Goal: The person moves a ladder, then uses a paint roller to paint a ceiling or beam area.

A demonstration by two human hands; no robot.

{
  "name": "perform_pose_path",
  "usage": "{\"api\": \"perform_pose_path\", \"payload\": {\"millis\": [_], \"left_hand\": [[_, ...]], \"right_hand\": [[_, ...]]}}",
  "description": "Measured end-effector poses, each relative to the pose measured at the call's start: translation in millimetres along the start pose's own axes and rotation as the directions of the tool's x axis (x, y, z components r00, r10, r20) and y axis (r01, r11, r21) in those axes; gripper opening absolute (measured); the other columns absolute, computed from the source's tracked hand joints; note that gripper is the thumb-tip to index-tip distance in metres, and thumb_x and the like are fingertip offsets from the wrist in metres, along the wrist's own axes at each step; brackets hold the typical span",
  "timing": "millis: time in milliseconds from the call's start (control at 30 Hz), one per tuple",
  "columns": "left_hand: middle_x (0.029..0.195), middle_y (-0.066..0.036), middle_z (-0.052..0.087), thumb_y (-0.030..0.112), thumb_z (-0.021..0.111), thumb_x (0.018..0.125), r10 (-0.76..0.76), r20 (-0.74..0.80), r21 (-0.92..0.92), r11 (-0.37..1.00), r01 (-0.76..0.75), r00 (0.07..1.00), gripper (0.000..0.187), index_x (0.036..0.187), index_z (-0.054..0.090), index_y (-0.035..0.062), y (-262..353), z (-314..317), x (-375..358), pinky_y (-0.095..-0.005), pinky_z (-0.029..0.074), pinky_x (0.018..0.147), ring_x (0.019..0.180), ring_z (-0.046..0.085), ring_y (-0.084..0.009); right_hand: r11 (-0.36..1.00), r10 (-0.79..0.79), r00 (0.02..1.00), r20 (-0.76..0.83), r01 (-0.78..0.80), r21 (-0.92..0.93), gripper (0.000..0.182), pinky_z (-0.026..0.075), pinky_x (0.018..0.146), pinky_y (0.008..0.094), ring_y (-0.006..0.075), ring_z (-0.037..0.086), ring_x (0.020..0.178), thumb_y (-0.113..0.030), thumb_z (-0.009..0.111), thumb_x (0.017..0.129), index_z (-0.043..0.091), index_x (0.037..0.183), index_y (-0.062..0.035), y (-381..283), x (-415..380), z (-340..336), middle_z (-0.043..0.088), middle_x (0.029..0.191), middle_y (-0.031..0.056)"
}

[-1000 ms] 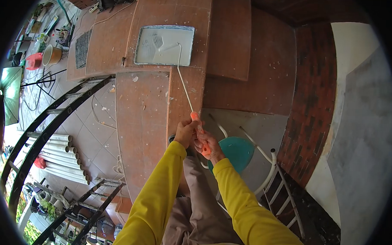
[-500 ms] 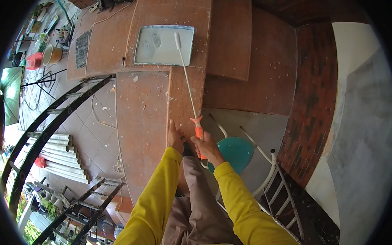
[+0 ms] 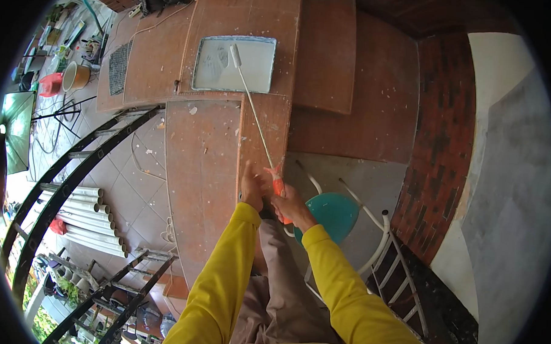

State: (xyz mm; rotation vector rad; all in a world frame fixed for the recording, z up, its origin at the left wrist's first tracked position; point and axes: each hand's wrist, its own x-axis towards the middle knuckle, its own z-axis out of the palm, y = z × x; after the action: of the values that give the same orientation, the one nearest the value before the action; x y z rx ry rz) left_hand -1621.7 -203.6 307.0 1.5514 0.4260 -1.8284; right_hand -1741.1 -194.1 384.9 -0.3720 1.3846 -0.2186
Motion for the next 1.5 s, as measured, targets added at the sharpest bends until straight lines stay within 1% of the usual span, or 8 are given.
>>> {"api": "perform_pose_path", "payload": {"millis": [300,400,500,600,700,1000,1367,1500], "left_hand": [[0.087,-0.012,0.061,0.060,0.045,0.086,-0.130,0.456,-0.038,0.986,0.165,0.881,0.062,0.104,0.058,0.0031,-6.9,-2.2,17.0,-0.0360,0.049,0.075,0.080,0.059,-0.0251],[0.086,-0.011,0.061,0.059,0.045,0.086,-0.163,0.436,-0.025,0.981,0.192,0.885,0.058,0.104,0.060,0.0055,2.2,6.1,-11.3,-0.0340,0.048,0.073,0.079,0.059,-0.0240],[0.083,-0.008,0.060,0.058,0.047,0.086,0.051,-0.030,0.052,0.997,-0.049,0.998,0.052,0.098,0.060,0.0091,0.0,-4.7,-4.5,-0.0319,0.047,0.070,0.078,0.058,-0.0225],[0.081,-0.007,0.060,0.056,0.048,0.086,-0.043,0.246,0.239,0.971,-0.017,0.968,0.047,0.094,0.059,0.0107,-15.4,23.8,-18.2,-0.0331,0.048,0.064,0.071,0.059,-0.0229],[0.080,-0.006,0.060,0.047,0.054,0.087,-0.167,0.427,-0.075,0.973,0.219,0.889,0.037,0.095,0.060,0.0115,1.4,9.3,-15.5,-0.0325,0.047,0.062,0.068,0.058,-0.0208],[0.087,-0.013,0.061,0.041,0.064,0.082,0.234,0.308,0.637,0.670,-0.382,0.922,0.056,0.121,0.053,0.0019,-45.2,-37.7,71.9,-0.0374,0.048,0.075,0.085,0.060,-0.0250],[0.077,-0.011,0.061,0.034,0.059,0.085,-0.198,0.366,0.260,0.960,0.104,0.909,0.038,0.092,0.059,-0.0036,-19.5,14.4,-25.1,-0.0376,0.048,0.061,0.065,0.061,-0.0258],[0.077,-0.010,0.061,0.033,0.062,0.083,0.283,0.097,0.364,0.882,-0.299,0.954,0.034,0.090,0.060,-0.0003,-32.8,10.6,-11.1,-0.0313,0.046,0.057,0.062,0.057,-0.0214]], "right_hand": [[0.999,-0.050,0.998,-0.041,0.050,-0.014,0.026,0.038,0.034,0.0262,0.0091,0.044,0.042,-0.002,0.049,0.082,0.052,0.108,-0.0036,-14.8,-7.0,16.6,0.047,0.062,0.0008],[1.000,-0.024,1.000,-0.005,0.024,-0.005,0.019,0.038,0.035,0.0265,0.0092,0.045,0.043,-0.004,0.049,0.083,0.051,0.101,-0.0042,-8.0,0.0,9.6,0.048,0.062,0.0015],[1.000,0.016,1.000,-0.008,-0.016,-0.003,0.012,0.039,0.036,0.0266,0.0096,0.046,0.043,-0.005,0.051,0.083,0.049,0.095,-0.0048,4.1,0.5,5.7,0.048,0.061,0.0020],[0.996,-0.038,0.999,-0.005,0.037,-0.082,0.013,0.039,0.036,0.0266,0.0104,0.046,0.043,-0.006,0.053,0.083,0.048,0.095,-0.0044,-0.8,0.3,2.3,0.048,0.061,0.0024],[0.997,-0.056,0.998,0.001,0.056,-0.053,0.017,0.039,0.035,0.0270,0.0113,0.047,0.042,-0.005,0.055,0.082,0.049,0.098,-0.0035,-9.6,-8.8,6.1,0.048,0.060,0.0029],[0.999,0.011,0.996,-0.093,-0.015,-0.040,0.012,0.036,0.035,0.0282,0.0110,0.045,0.042,-0.002,0.052,0.081,0.047,0.091,-0.0070,4.9,-6.7,-2.6,0.047,0.060,0.0020],[0.997,-0.030,0.997,-0.074,0.024,-0.076,0.008,0.038,0.036,0.0289,0.0119,0.047,0.041,-0.007,0.053,0.084,0.055,0.091,-0.0038,14.4,7.4,-4.6,0.049,0.057,0.0015],[0.991,-0.022,0.997,-0.072,0.013,-0.133,0.008,0.037,0.036,0.0284,0.0117,0.046,0.040,-0.006,0.053,0.084,0.052,0.092,-0.0057,11.9,4.7,-5.6,0.048,0.056,0.0009]]}}
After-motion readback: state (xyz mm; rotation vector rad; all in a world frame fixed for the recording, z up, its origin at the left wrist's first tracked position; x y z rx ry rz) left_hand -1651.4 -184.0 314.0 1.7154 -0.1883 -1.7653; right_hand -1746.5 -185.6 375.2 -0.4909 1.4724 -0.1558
